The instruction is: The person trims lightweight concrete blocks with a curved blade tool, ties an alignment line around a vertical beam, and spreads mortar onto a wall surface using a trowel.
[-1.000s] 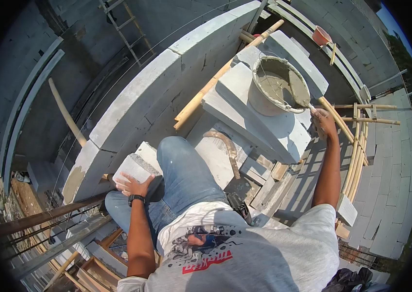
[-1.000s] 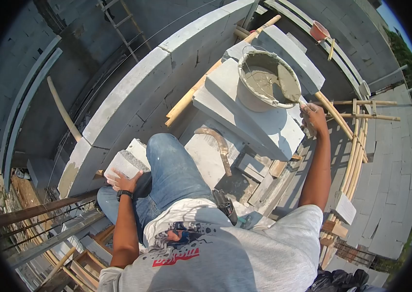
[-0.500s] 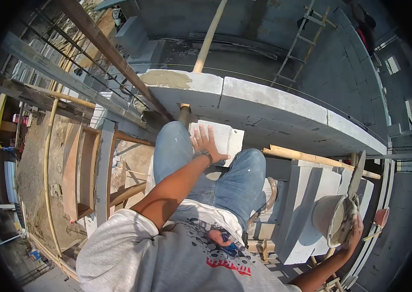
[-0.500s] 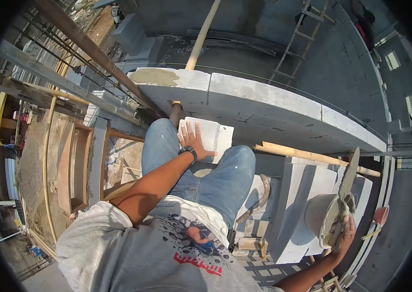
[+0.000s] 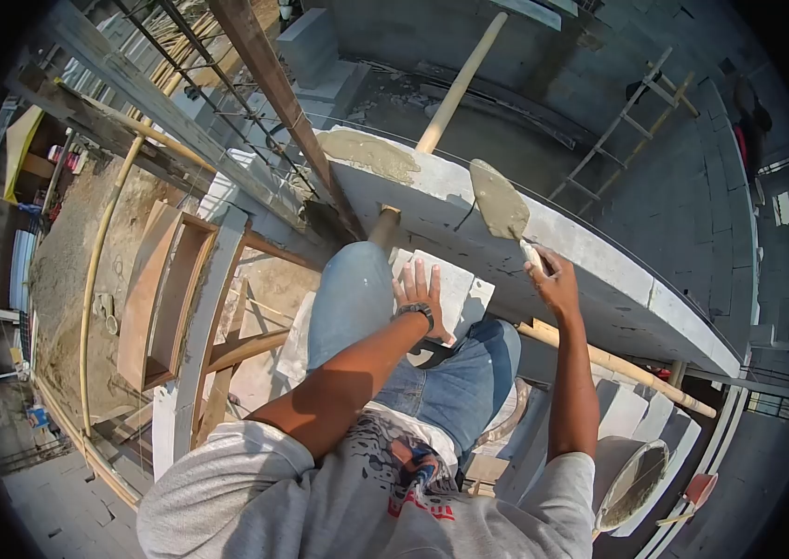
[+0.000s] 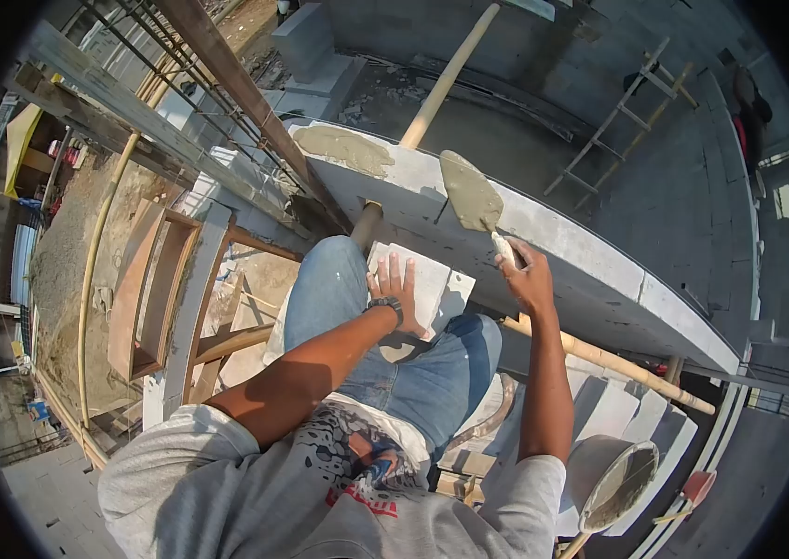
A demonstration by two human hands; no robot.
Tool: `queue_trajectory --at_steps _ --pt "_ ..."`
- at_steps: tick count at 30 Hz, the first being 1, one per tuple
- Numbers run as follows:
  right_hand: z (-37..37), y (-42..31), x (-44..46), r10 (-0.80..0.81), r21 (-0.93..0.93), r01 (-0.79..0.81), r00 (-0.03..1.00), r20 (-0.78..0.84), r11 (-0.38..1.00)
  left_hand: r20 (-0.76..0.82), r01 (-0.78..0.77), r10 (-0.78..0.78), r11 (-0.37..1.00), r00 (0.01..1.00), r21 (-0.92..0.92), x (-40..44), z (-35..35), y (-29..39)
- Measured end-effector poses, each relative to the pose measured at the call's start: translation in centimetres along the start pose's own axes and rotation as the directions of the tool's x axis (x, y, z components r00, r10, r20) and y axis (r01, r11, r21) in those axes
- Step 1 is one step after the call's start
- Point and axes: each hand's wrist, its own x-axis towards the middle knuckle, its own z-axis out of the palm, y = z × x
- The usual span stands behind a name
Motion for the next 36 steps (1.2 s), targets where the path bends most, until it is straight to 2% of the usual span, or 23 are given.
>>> queue_trajectory --at_steps 1,3,6,9,13,15,16,19,22,25,26,29,32,33,35,36 --pt "1.1 -1.1 1.5 -0.129 -0.129 0.121 0.991 -0.049 0.984 0.001 0.002 -0.002 1.000 1.000 0.005 0.1 0.1 0.0" --pt "3.0 -3.2 4.0 -0.392 -0.392 0.330 0.916 -0.089 0.859 0.003 0.007 -0.007 1.000 1.000 0.007 0.3 0.3 0.0" --pt "6.2 -3.2 7.5 -0.419 -0.565 0.354 0.908 0.016 0.746 -0.005 -0.021 0.021 1.000 1.000 -0.020 0.5 0.4 -0.4" --pt "8.0 -3.6 8.7 -0.562 -0.559 0.465 0.827 -0.001 0.687 -0.002 -0.033 0.033 0.999 0.999 -0.027 0.6 0.1 -0.5" --pt "9.8 -5.0 9.3 -0.555 -0.603 0.476 0.829 0.065 0.640 0.005 -0.038 0.038 0.998 0.999 -0.046 0.4 0.5 -0.4" --pt "10.5 -5.7 9.8 -0.599 -0.590 0.506 0.799 0.047 0.629 0.000 -0.040 0.040 0.998 0.999 -0.048 0.6 0.1 -0.5" --pt "11.3 -5.6 9.9 -0.648 -0.538 0.539 0.761 -0.019 0.648 0.007 -0.039 0.039 0.998 0.999 -0.056 0.5 -0.1 -0.6" --pt "11.6 -6.0 9.9 -0.569 -0.599 0.489 0.819 0.067 0.634 0.027 -0.038 0.039 0.998 0.999 -0.056 0.3 0.2 -0.5" --pt "11.7 -5.6 8.9 -0.613 -0.523 0.492 0.787 -0.074 0.695 0.018 -0.040 0.041 0.997 0.999 -0.064 0.6 -0.4 -0.7" --pt "10.1 -5.3 8.7 -0.480 -0.619 0.400 0.876 0.041 0.676 0.032 -0.041 0.044 0.995 0.998 -0.089 -0.4 0.3 -0.6" --pt "9.9 -5.2 8.5 -0.465 -0.614 0.383 0.885 0.029 0.691 0.039 -0.042 0.046 0.995 0.998 -0.085 -0.5 0.4 -0.5" --pt "9.5 -7.3 7.0 -0.383 -0.412 0.300 0.914 -0.136 0.860 0.038 -0.041 0.043 0.997 0.998 -0.070 0.3 -0.4 -0.7" --pt "10.2 -6.8 8.8 -0.174 -0.192 0.169 0.985 -0.011 0.967 0.119 -0.015 0.013 1.000 0.993 0.017 0.5 -0.5 -0.4" --pt "10.3 -7.3 8.7 -0.043 -0.068 0.046 0.998 0.050 0.997 0.090 -0.015 0.014 1.000 0.996 0.014 0.5 -0.3 -0.4" --pt "11.2 -8.5 8.4 0.189 0.151 -0.223 0.959 0.212 0.963 0.027 -0.016 0.016 1.000 1.000 0.007 0.4 0.1 -0.5" --pt "12.4 -8.0 8.0 0.157 0.176 -0.190 0.971 0.181 0.966 -0.008 -0.029 0.029 0.999 1.000 -0.024 0.6 0.6 -0.6"
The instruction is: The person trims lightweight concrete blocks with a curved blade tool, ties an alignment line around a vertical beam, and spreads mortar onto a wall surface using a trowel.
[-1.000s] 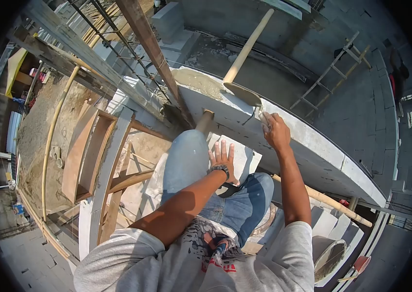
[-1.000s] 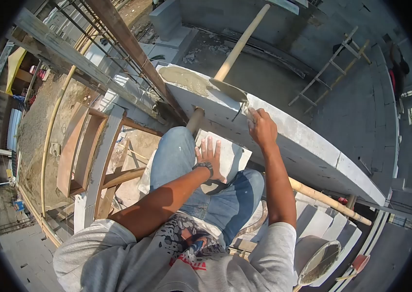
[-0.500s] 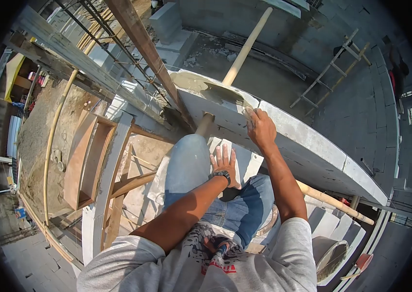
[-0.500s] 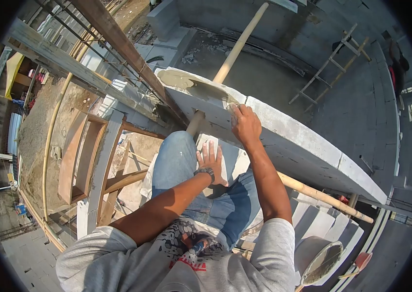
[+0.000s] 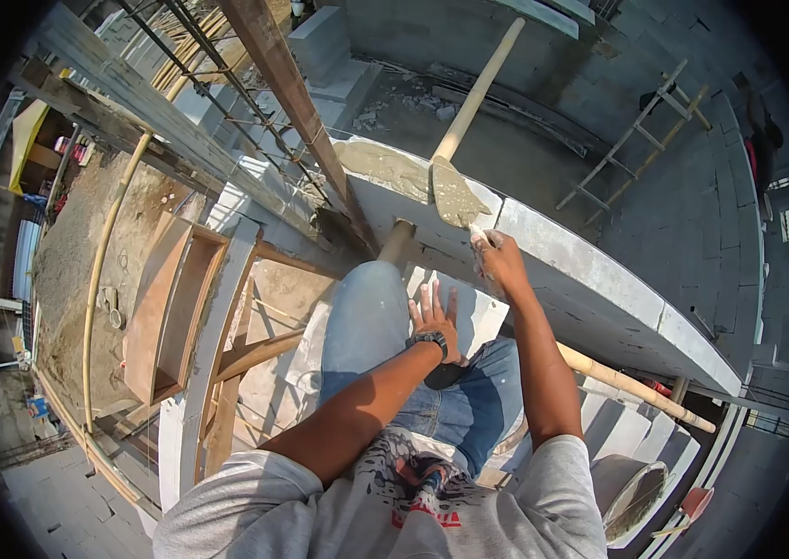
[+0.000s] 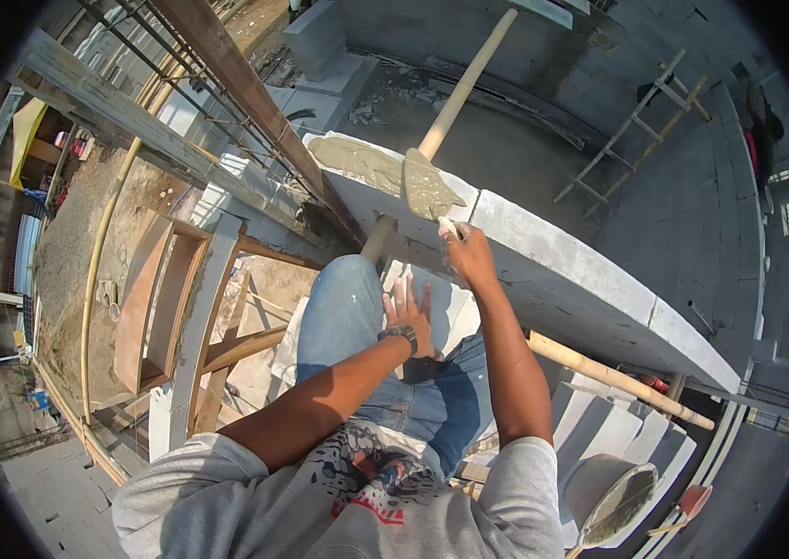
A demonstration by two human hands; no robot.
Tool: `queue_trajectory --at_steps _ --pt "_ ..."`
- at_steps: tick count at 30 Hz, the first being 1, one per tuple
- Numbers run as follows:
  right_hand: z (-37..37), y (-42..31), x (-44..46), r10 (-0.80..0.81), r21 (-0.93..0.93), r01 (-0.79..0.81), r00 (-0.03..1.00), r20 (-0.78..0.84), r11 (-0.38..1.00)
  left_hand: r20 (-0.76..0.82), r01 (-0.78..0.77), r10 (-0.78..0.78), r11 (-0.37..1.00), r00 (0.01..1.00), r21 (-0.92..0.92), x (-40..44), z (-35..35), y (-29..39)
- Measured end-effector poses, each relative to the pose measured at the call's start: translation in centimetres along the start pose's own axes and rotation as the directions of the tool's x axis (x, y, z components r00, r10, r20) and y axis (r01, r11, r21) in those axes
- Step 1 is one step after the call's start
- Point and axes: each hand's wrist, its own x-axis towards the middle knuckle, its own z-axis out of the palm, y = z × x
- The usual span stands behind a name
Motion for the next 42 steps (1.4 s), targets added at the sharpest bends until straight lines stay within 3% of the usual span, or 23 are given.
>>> queue_trajectory --at_steps 2,3,5,9,10,13,15,19,22,25,26,30,33,37,38,42 --pt "2.4 0.0 -0.3 0.043 0.108 -0.045 0.999 0.019 0.993 -0.064 -0.025 0.021 0.998 0.998 -0.059 0.3 1.0 -0.2" --pt "3.7 -0.1 -0.4 0.066 0.163 -0.070 0.997 0.026 0.984 -0.009 -0.024 0.023 0.999 1.000 -0.030 0.0 0.5 -0.4" --pt "6.2 -0.5 -0.1 0.010 0.090 -0.010 1.000 0.004 0.996 0.094 -0.033 0.030 0.999 0.995 0.028 -0.6 -1.4 -0.2" --pt "11.5 -0.7 2.8 -0.090 0.032 0.090 0.996 -0.011 0.995 -0.044 -0.001 0.001 1.000 0.999 0.008 0.9 1.2 -0.3" --pt "12.3 -1.5 3.5 -0.101 0.020 0.101 0.995 -0.007 0.995 -0.099 0.044 -0.029 0.986 0.995 0.158 1.0 1.7 0.0" --pt "13.6 -4.4 4.9 -0.061 -0.070 0.068 0.993 0.100 0.995 -0.177 -0.082 0.087 0.996 0.980 0.036 3.6 5.9 -0.9" --pt "13.8 -6.1 3.9 -0.129 -0.200 0.138 0.990 0.055 0.970 -0.133 -0.096 0.099 0.995 0.986 0.029 3.2 4.9 -0.7" --pt "11.9 -7.1 1.8 -0.116 -0.366 0.112 0.993 0.012 0.924 0.060 -0.076 0.071 0.994 0.996 0.084 -0.4 -0.9 -0.4" --pt "9.4 -6.0 0.2 -0.110 -0.399 0.088 0.993 -0.033 0.913 -0.111 -0.032 0.033 0.999 0.993 0.009 -0.1 0.6 -0.3" --pt "6.7 -4.0 -1.3 -0.114 -0.407 0.066 0.989 -0.095 0.911 0.036 -0.022 0.020 0.998 0.999 0.063 0.0 -0.2 -0.3" --pt "5.9 -3.4 -1.9 -0.091 -0.406 0.035 0.989 -0.119 0.913 0.056 -0.045 0.045 0.999 0.997 -0.012 -0.6 -0.8 -0.4" --pt "2.2 -0.4 -3.8 -0.088 -0.417 0.000 0.977 -0.193 0.909 0.100 -0.014 0.011 1.000 0.995 0.028 -1.0 -1.7 0.0" --pt "-0.7 0.6 -5.7 -0.013 -0.406 -0.079 0.975 -0.220 0.911 -0.010 -0.028 0.028 0.999 1.000 -0.025 -0.5 -0.1 -0.3" --pt "-3.3 2.7 -7.9 -0.031 -0.386 -0.092 0.954 -0.298 0.918 0.025 -0.033 0.034 0.998 0.999 -0.059 -1.0 -1.0 -0.1" --pt "-3.8 2.8 -8.4 0.020 -0.311 -0.116 0.955 -0.294 0.943 0.013 -0.042 0.043 0.997 0.999 -0.066 -1.0 -0.8 -0.2" --pt "-4.8 5.1 -7.8 -0.118 -0.310 0.023 0.950 -0.290 0.950 -0.014 -0.058 0.057 0.995 0.998 -0.079 -0.8 -0.4 -0.2"
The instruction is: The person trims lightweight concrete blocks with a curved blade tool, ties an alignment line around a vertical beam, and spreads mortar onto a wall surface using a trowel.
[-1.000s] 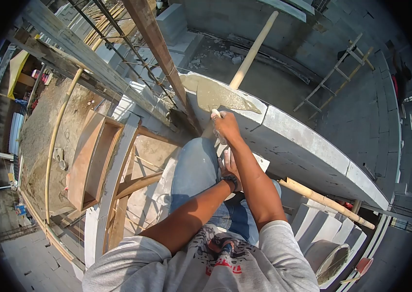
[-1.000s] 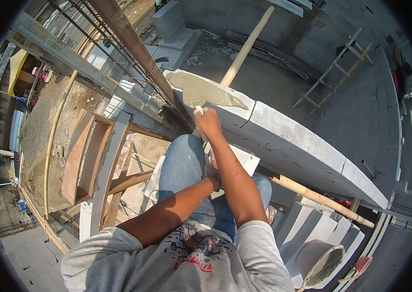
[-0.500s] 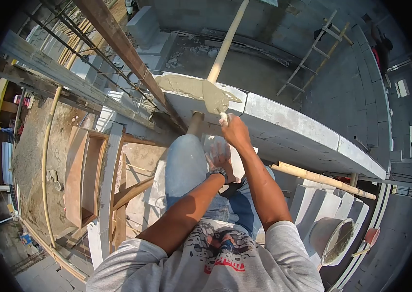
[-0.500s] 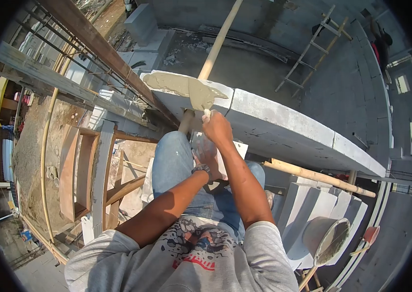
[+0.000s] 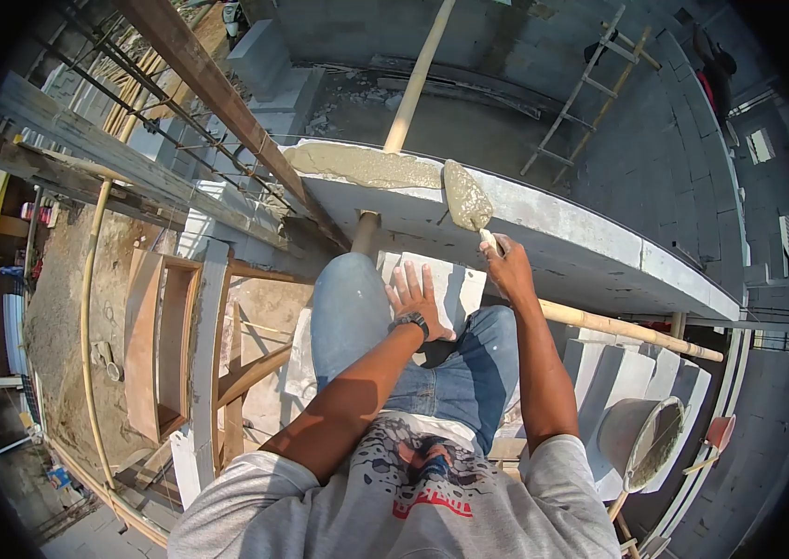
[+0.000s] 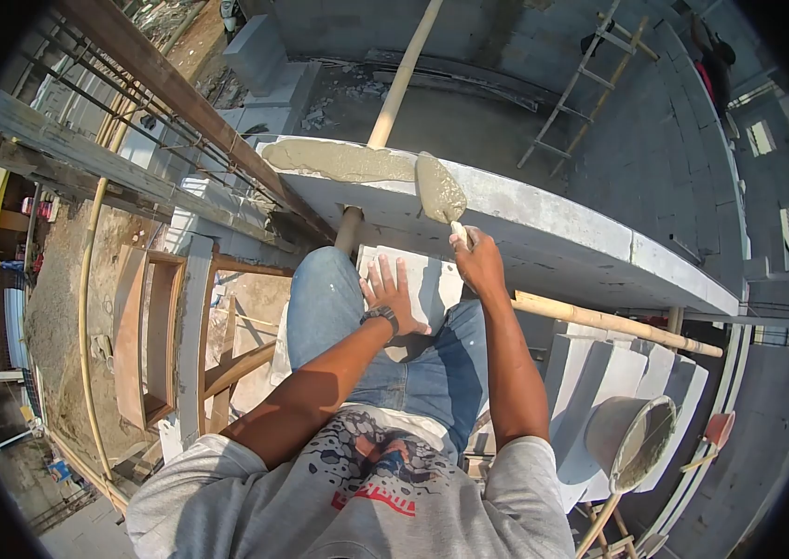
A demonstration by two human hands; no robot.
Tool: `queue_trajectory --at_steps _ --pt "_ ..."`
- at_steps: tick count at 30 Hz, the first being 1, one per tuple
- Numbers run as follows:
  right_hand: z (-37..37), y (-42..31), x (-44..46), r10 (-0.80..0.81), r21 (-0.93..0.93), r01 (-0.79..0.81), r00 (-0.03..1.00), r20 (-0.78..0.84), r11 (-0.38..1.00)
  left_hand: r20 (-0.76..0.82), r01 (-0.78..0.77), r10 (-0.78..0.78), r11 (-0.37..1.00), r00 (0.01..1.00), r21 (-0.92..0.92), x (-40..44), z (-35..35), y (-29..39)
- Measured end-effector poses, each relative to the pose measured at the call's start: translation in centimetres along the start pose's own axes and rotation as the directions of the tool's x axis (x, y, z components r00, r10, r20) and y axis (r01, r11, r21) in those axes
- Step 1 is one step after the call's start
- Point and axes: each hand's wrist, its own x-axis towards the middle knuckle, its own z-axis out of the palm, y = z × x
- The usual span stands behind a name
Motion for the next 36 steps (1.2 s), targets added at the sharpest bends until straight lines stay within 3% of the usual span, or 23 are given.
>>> queue_trajectory --at_steps 2,5,9,12,15,18,21,24,25,27,30,34,35,36 --pt "-0.4 -0.2 0.8 -0.075 -0.082 0.075 0.997 -0.001 0.994 -0.003 0.000 0.000 1.000 1.000 0.003 0.0 0.0 -0.1" --pt "-1.2 -0.7 1.5 -0.303 -0.367 0.253 0.949 -0.084 0.895 -0.013 0.000 0.000 1.000 1.000 0.003 0.1 0.3 -0.1" --pt "-2.1 0.6 3.5 -0.500 -0.496 0.407 0.864 -0.063 0.767 -0.021 0.004 -0.003 1.000 1.000 0.012 0.1 0.1 -0.1" --pt "-2.6 2.0 4.8 -0.539 -0.588 0.434 0.842 -0.004 0.683 -0.024 0.006 -0.005 1.000 1.000 0.019 0.2 0.8 -0.1" --pt "-2.4 2.5 4.9 -0.608 -0.529 0.474 0.787 -0.105 0.704 -0.051 0.005 -0.003 0.999 0.999 0.033 0.7 1.0 -0.3" --pt "-2.7 2.8 5.1 -0.557 -0.589 0.445 0.831 -0.010 0.675 -0.042 0.006 -0.004 0.999 0.999 0.038 0.1 1.4 -0.1" --pt "-2.1 3.3 4.4 -0.580 -0.518 0.442 0.803 -0.133 0.732 -0.046 0.013 -0.011 0.999 0.999 0.035 0.3 1.0 0.0" --pt "-3.1 3.5 3.5 -0.504 -0.590 0.384 0.862 -0.047 0.711 -0.041 0.010 -0.009 0.999 0.999 0.044 0.3 1.1 0.1" --pt "-3.7 3.4 3.1 -0.478 -0.542 0.349 0.871 -0.114 0.764 -0.060 0.006 -0.003 0.999 0.998 0.048 0.6 1.0 0.1" --pt "-4.4 3.8 -0.1 -0.401 -0.429 0.281 0.889 -0.220 0.858 -0.079 0.002 0.001 0.999 0.997 0.044 0.5 1.5 -0.1" --pt "-7.3 4.5 -5.5 -0.159 -0.291 0.074 0.946 -0.281 0.954 -0.088 -0.005 0.008 0.999 0.996 0.039 0.5 1.6 -0.2" --pt "-12.8 10.2 -14.0 0.076 0.085 -0.049 0.930 -0.359 0.995 -0.135 -0.022 0.028 0.999 0.990 0.045 0.8 2.3 -0.4" --pt "-15.2 9.3 -16.6 0.304 0.195 -0.258 0.915 -0.264 0.946 -0.144 -0.020 0.026 0.999 0.989 0.043 0.7 2.5 -0.5" --pt "-16.5 11.4 -19.4 0.241 0.201 -0.178 0.903 -0.356 0.963 -0.152 -0.024 0.031 0.999 0.988 0.044 0.7 2.5 -0.6"
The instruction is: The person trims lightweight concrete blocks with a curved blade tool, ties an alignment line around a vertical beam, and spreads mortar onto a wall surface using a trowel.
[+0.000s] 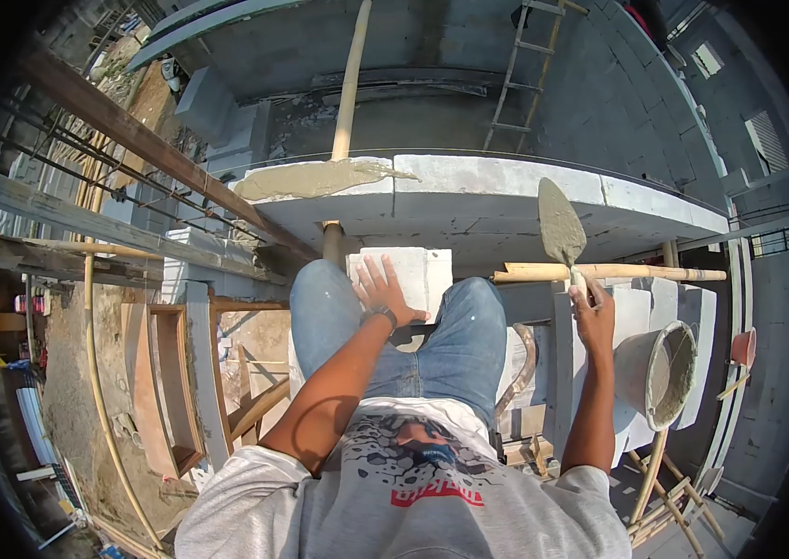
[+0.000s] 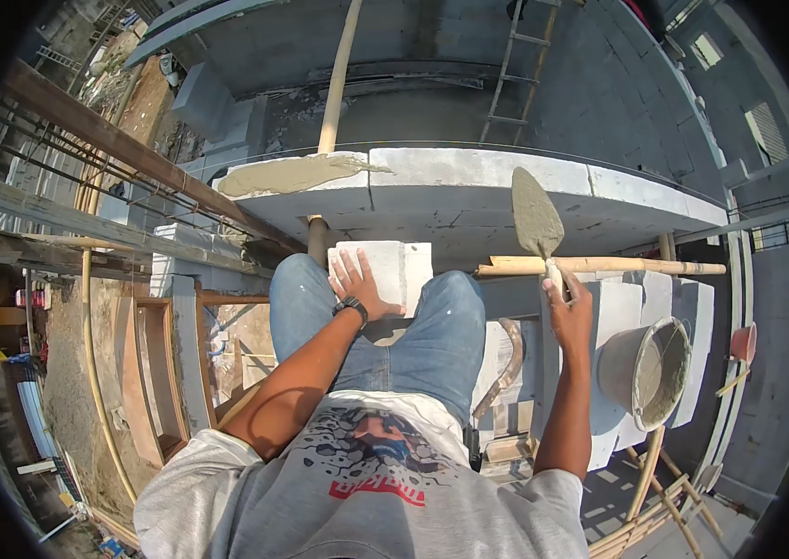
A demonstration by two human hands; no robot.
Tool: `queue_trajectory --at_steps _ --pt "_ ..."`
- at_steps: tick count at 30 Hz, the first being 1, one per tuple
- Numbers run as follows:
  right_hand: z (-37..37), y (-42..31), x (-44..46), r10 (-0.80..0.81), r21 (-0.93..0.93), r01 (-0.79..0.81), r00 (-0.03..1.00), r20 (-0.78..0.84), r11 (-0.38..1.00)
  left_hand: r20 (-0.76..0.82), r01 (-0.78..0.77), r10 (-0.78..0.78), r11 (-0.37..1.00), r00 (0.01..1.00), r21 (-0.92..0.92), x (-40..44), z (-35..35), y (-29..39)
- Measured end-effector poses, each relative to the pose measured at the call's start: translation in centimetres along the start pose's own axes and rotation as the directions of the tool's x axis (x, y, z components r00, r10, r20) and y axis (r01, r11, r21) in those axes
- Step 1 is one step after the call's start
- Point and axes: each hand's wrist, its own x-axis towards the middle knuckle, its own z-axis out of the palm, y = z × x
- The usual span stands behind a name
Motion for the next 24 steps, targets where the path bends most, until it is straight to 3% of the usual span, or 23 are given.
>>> queue_trajectory --at_steps 1,3,7,10,11,12,15,17,22,24 --pt "-3.1 -2.0 -2.5 0.131 0.075 -0.131 0.991 0.002 0.989 -0.003 -0.014 0.014 1.000 1.000 0.005 0.1 0.2 0.0" --pt "-8.6 -1.4 -6.9 0.161 0.166 -0.140 0.980 -0.120 0.976 -0.013 -0.007 0.007 0.999 1.000 0.033 0.5 1.1 -0.2" --pt "-18.4 -2.8 -15.0 0.162 0.031 -0.171 0.841 -0.516 0.985 -0.024 0.001 0.001 0.996 1.000 0.091 1.1 2.1 -0.3" --pt "-24.5 0.4 -19.0 0.119 -0.277 -0.395 0.733 -0.670 0.876 -0.001 0.019 -0.019 0.991 1.000 0.131 0.8 1.5 0.6" --pt "-26.1 2.1 -19.8 0.111 -0.360 -0.471 0.717 -0.688 0.805 0.002 0.030 -0.030 0.990 1.000 0.140 0.8 1.4 0.7" --pt "-27.0 4.8 -20.3 -0.023 -0.538 -0.543 0.689 -0.724 0.645 0.008 0.021 -0.022 0.989 1.000 0.146 0.9 1.6 0.7" --pt "-28.1 4.4 -18.7 0.401 -0.570 -0.757 0.653 -0.642 0.320 0.003 0.022 -0.022 0.988 1.000 0.152 1.2 1.7 0.4" --pt "-28.6 8.6 -16.5 0.455 -0.659 -0.718 0.675 -0.581 0.224 -0.001 0.019 -0.019 0.986 1.000 0.165 1.1 1.7 0.3" --pt "-27.1 20.4 -10.3 0.370 -0.834 -0.396 0.894 -0.253 0.385 -0.033 0.006 0.000 0.985 0.999 0.170 1.4 2.3 0.0" --pt "-27.6 20.2 -11.2 0.396 -0.720 -0.417 0.893 -0.212 0.554 -0.038 -0.003 0.010 0.984 0.999 0.180 1.3 2.3 -0.5"
